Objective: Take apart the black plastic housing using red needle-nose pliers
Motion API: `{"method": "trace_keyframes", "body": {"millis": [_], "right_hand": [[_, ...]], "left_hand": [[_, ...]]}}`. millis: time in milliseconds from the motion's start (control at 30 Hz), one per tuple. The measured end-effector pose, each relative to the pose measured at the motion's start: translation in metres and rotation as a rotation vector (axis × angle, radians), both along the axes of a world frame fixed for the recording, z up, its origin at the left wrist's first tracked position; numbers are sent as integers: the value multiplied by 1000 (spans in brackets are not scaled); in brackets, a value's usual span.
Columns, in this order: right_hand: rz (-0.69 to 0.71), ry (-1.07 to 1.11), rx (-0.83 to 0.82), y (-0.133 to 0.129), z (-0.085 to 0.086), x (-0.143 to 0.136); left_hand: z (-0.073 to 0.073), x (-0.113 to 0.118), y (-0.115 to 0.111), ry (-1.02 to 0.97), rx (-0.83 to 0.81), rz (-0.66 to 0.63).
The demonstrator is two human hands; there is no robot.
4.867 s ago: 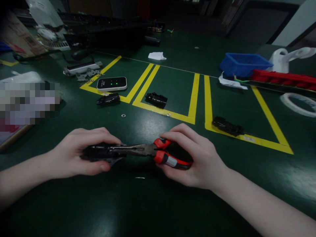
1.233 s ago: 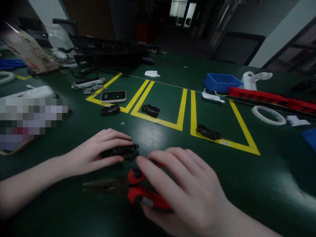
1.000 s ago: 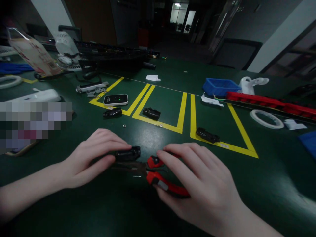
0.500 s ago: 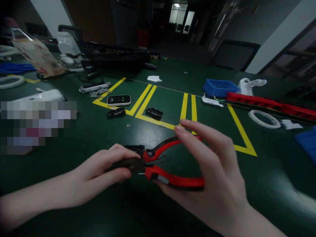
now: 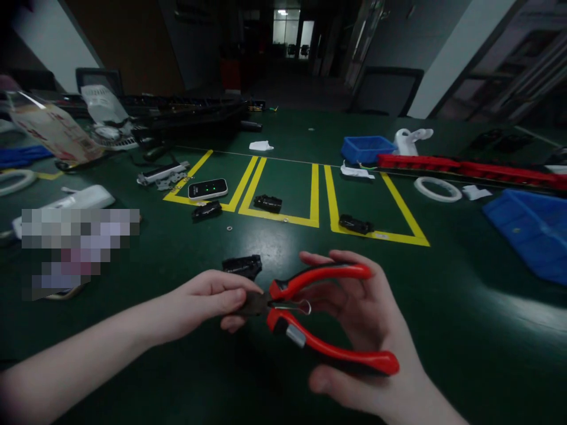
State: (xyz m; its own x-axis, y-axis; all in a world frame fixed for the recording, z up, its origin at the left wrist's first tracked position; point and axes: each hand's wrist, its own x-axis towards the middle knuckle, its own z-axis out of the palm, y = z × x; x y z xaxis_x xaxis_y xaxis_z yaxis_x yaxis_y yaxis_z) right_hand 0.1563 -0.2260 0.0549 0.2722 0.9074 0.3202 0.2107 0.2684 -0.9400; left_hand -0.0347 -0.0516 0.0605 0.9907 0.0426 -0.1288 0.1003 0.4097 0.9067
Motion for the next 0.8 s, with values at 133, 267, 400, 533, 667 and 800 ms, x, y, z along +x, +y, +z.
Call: {"method": "trace_keyframes", "body": {"millis": [133,267,400,533,667,800], "right_hand": [[-15,-85,13,-7,3,-9],[-59,-84,42,-5,0,-15],[-132,50,122,-5,0,-13],[-180,126,136,-8,-3,-1],[-311,178,96,-8,-19,10],[-382,228,30,-6,-34,11]], "left_hand": [[9,-4,7,51,73,-46],[19,-9,21,98,394,13],[20,-12,32,191,909,285],[8,-14,28,285,1338,278],[-11,-12,21,315,1507,187],[-18,-4,21,266,1519,153]]}}
